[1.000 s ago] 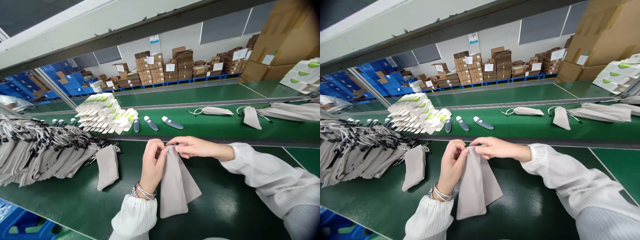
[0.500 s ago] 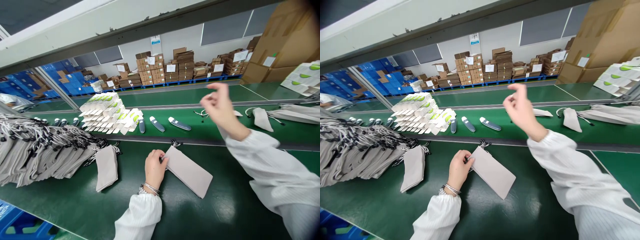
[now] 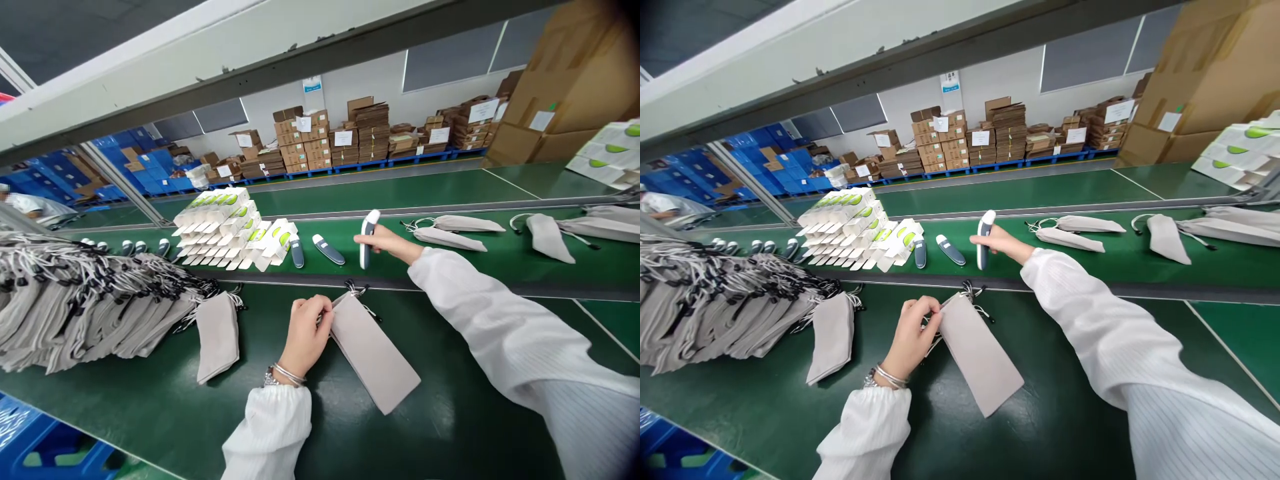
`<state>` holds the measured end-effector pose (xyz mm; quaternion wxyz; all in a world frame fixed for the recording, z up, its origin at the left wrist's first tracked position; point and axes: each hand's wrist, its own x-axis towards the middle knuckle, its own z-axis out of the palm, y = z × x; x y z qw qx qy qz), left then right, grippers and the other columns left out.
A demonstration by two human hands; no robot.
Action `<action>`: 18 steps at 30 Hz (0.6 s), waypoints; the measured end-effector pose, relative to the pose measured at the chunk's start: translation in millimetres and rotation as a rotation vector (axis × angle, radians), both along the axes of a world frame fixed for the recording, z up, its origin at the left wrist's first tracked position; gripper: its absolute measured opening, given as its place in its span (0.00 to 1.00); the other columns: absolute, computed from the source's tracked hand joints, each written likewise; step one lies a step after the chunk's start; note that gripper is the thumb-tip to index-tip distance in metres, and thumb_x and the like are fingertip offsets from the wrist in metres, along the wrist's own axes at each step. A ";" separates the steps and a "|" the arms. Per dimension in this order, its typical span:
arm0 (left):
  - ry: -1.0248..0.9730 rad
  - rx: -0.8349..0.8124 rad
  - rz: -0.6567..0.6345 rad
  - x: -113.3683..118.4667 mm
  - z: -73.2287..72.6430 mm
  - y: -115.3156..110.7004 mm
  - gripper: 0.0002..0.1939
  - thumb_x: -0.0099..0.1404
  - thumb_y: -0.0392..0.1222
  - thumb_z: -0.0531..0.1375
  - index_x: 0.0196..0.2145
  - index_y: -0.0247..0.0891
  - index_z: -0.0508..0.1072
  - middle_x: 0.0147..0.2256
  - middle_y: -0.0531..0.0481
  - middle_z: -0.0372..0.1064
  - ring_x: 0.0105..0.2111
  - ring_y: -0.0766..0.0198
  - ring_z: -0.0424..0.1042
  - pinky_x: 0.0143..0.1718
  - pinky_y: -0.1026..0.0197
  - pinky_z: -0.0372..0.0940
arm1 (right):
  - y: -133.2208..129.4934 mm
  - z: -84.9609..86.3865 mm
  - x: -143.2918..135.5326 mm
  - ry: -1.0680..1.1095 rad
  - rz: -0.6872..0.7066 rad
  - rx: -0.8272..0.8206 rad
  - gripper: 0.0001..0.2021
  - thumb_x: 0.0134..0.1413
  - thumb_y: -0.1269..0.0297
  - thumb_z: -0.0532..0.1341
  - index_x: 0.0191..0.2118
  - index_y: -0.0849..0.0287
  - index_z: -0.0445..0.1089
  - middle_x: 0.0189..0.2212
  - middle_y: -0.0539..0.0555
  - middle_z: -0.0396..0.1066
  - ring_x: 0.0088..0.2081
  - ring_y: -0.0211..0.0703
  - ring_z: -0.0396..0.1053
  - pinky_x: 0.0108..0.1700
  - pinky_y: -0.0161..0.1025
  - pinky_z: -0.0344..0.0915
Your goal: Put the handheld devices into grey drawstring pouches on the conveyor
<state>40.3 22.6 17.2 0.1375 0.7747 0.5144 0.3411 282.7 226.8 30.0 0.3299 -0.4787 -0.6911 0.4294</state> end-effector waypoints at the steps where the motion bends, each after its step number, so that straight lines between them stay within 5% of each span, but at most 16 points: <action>1: -0.099 -0.051 -0.031 1.0 5.1 -0.9 0.05 0.70 0.35 0.56 0.35 0.41 0.66 0.35 0.54 0.70 0.36 0.63 0.66 0.43 0.57 0.58 | -11.0 7.3 -2.4 0.154 0.021 0.013 0.22 0.55 0.45 0.67 0.38 0.54 0.58 0.25 0.47 0.63 0.20 0.34 0.57 0.20 0.34 0.54; 4: -0.324 -0.148 -0.128 9.1 19.6 -3.3 0.05 0.69 0.37 0.57 0.33 0.40 0.66 0.33 0.54 0.65 0.33 0.65 0.62 0.37 0.61 0.58 | -52.7 31.6 -16.9 0.440 0.004 0.127 0.29 0.52 0.36 0.66 0.44 0.51 0.54 0.29 0.46 0.65 0.18 0.32 0.55 0.16 0.33 0.53; 8: -0.427 -0.132 -0.171 24.7 32.4 -6.5 0.07 0.66 0.36 0.61 0.30 0.39 0.68 0.31 0.54 0.62 0.31 0.66 0.61 0.35 0.62 0.56 | -101.4 52.1 -35.1 0.441 -0.066 0.200 0.32 0.49 0.35 0.67 0.45 0.50 0.53 0.28 0.46 0.65 0.17 0.34 0.57 0.16 0.35 0.55; 11: -0.488 -0.057 -0.139 35.9 39.8 -10.4 0.07 0.63 0.34 0.64 0.28 0.38 0.70 0.30 0.54 0.62 0.31 0.67 0.62 0.34 0.62 0.57 | -122.9 50.6 -38.6 0.310 -0.033 0.219 0.28 0.53 0.35 0.64 0.44 0.52 0.57 0.28 0.48 0.66 0.21 0.37 0.61 0.20 0.36 0.58; 15: -0.626 0.048 -0.005 45.4 49.8 -12.8 0.07 0.60 0.34 0.67 0.28 0.38 0.72 0.32 0.53 0.64 0.32 0.67 0.63 0.34 0.63 0.58 | -142.0 42.2 -31.7 0.109 0.187 0.233 0.21 0.61 0.40 0.58 0.42 0.55 0.66 0.35 0.53 0.70 0.35 0.44 0.69 0.34 0.38 0.66; 18: -0.747 0.012 0.031 44.5 55.4 -13.4 0.07 0.57 0.34 0.68 0.27 0.37 0.73 0.37 0.51 0.66 0.31 0.68 0.63 0.31 0.64 0.58 | -153.4 41.9 -12.9 0.146 0.272 0.019 0.22 0.58 0.44 0.63 0.50 0.52 0.65 0.28 0.49 0.66 0.27 0.40 0.65 0.27 0.35 0.61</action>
